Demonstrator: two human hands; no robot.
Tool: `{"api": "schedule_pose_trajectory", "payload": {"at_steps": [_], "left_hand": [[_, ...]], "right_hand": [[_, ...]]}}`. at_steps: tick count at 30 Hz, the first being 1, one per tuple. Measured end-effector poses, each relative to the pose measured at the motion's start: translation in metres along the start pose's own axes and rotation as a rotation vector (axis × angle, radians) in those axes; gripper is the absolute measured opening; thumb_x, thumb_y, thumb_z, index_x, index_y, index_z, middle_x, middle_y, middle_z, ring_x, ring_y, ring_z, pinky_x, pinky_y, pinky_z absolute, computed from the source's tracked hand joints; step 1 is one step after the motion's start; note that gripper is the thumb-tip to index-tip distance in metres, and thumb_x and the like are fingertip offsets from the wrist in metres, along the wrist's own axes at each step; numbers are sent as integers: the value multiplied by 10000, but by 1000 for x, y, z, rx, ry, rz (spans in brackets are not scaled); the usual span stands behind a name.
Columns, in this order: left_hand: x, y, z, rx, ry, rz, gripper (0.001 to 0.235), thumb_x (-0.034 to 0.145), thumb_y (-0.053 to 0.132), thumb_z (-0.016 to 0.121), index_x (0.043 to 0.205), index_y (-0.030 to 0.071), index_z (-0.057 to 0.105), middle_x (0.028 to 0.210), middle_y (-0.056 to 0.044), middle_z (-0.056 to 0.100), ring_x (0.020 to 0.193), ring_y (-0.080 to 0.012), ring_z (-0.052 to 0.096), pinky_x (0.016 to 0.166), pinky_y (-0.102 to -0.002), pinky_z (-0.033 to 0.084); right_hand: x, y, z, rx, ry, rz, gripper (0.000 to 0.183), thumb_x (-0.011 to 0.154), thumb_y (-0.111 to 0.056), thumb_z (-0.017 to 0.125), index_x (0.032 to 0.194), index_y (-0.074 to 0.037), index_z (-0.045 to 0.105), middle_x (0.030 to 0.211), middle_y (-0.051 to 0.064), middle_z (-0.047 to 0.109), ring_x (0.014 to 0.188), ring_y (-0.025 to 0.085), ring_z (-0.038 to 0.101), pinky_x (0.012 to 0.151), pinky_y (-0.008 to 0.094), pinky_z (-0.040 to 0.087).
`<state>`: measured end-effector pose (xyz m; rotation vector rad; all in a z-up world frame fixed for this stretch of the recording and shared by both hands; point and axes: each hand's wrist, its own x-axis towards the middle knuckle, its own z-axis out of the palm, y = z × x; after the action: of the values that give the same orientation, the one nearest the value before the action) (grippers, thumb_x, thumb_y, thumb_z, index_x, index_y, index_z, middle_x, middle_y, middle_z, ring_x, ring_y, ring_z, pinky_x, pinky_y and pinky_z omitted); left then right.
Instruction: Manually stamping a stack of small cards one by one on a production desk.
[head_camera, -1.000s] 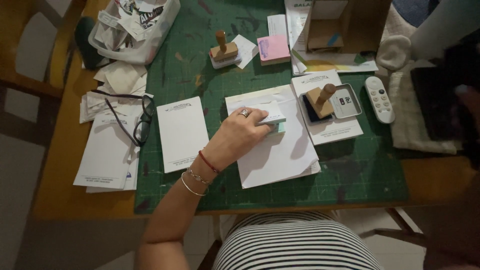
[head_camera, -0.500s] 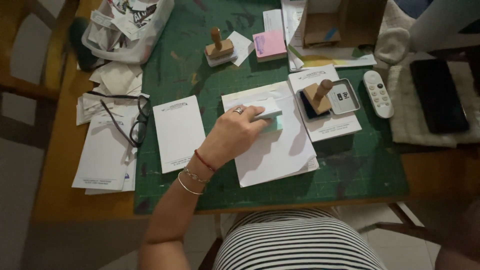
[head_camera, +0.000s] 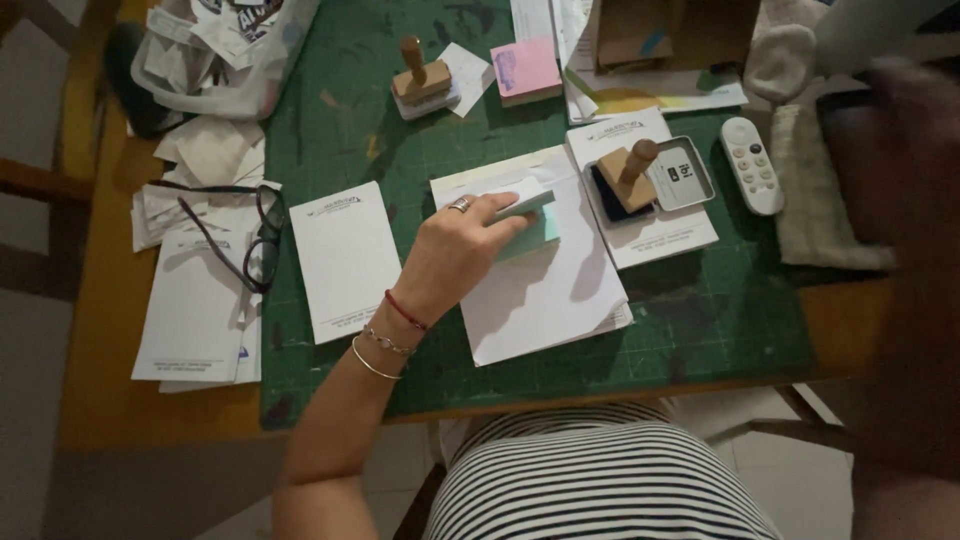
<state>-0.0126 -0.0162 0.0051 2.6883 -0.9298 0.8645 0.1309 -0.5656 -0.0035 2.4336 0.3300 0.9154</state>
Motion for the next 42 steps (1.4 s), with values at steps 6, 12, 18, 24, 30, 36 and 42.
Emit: {"api": "schedule_pose_trajectory", "payload": {"at_steps": [6, 12, 18, 24, 30, 36, 42], "left_hand": [[-5, -2, 1, -22, -45, 21, 343, 1016, 16, 768, 1304, 200, 795, 1396, -153, 747, 816, -254, 753, 608, -381, 626], [-6, -2, 1, -58, -56, 22, 413, 1037, -41, 678, 1368, 188, 771, 1417, -151, 732, 939, -275, 770, 634, -384, 632], [-3, -4, -1, -61, -53, 13, 423, 1033, -46, 679, 1369, 194, 772, 1410, -135, 734, 866, -250, 752, 594, -373, 612], [-1, -6, -2, -60, -41, 14, 398, 1044, -14, 698, 1370, 197, 781, 1384, -136, 746, 912, -268, 773, 623, -385, 631], [-2, -5, -1, -75, -34, 15, 389, 1045, -14, 697, 1357, 203, 778, 1340, -132, 754, 840, -250, 751, 592, -385, 622], [-3, -5, 0, -121, -37, -4, 392, 1040, -38, 684, 1351, 183, 775, 1325, -150, 778, 829, -261, 778, 606, -384, 628], [-1, -7, -6, -357, -85, -161, 370, 1043, -4, 696, 1352, 144, 557, 1313, -151, 753, 819, -282, 762, 630, -375, 625]], "right_hand": [[80, -173, -179, 500, -374, -125, 576, 1163, -578, 555, 1522, -127, 567, 797, 32, 719, 554, 155, 632, 489, 301, 510], [98, -183, -168, 878, -565, -166, 298, 1162, -288, 595, 1336, -47, 602, 1067, 188, 787, 801, 340, 745, 615, 466, 553], [96, -177, -139, 895, -530, -227, 298, 1173, -297, 561, 1367, -72, 553, 1135, 207, 749, 875, 332, 728, 637, 458, 539], [82, -181, -127, 900, -174, -169, 173, 1172, -178, 710, 1213, -46, 606, 856, 98, 704, 618, 222, 607, 513, 378, 448], [73, -197, -141, 968, -170, -112, 137, 1187, -105, 704, 1183, -36, 585, 859, 125, 687, 629, 232, 645, 499, 345, 482], [70, -192, -129, 961, -147, -100, 144, 1157, -93, 708, 1194, -22, 588, 872, 127, 705, 614, 288, 650, 490, 402, 457], [69, -195, -125, 922, -236, -74, 194, 1186, -171, 664, 1262, -63, 522, 887, 136, 716, 627, 322, 666, 512, 450, 461]]}}
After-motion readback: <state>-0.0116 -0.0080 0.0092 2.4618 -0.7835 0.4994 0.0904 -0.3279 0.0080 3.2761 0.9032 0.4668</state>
